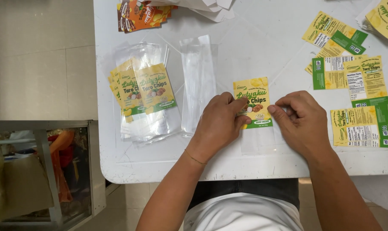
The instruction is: The person applies printed labels to clear plastic bags on a white table. They peel the backing off each label, place it on a bag, and smooth it down before moving the finished bag aside.
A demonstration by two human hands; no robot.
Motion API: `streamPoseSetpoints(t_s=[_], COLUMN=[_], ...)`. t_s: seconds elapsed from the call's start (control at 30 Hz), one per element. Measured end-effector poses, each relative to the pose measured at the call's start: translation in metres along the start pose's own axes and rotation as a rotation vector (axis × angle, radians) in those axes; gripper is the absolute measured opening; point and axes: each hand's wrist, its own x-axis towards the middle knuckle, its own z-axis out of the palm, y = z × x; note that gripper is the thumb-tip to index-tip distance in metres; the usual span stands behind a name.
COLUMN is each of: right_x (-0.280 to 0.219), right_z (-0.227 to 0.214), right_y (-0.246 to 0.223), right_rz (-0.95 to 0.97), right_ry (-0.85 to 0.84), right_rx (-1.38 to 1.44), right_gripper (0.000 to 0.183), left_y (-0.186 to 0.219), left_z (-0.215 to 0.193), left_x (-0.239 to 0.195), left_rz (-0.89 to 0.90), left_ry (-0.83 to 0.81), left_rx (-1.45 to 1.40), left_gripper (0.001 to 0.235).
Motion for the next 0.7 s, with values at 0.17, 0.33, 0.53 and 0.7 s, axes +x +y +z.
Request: streamPoseSetpoints(t_s=[0.17,0.33,0.53,0.7], right_x=[-0.001,-0.001,-0.001,0.0], right_z=[-0.001,0.0,0.001,-0.001], right_y=[0.001,0.004,0.009,0.009], right_rz=[-0.038,-0.047,-0.087,-0.044], right_ry=[0.006,-0.003,-0.02,-0.046], right_rx=[0.008,-0.002,-0.043,-0.042], right_gripper=[0.01,0.018,0.026,0.028], left_y=[0.003,0.002,-0.004,-0.004], left_z=[-0.003,0.0,0.006,0.006], left_x=[-0.001,-0.001,-0.004,-0.004], left_rz=[0.001,0.005,0.04,0.037], left_ry=[-0.003,0.002,0.033,0.023], left_rx=[0.016,0.025,0.051,0.047], left_gripper=[0.023,0.027,0.036,0.04])
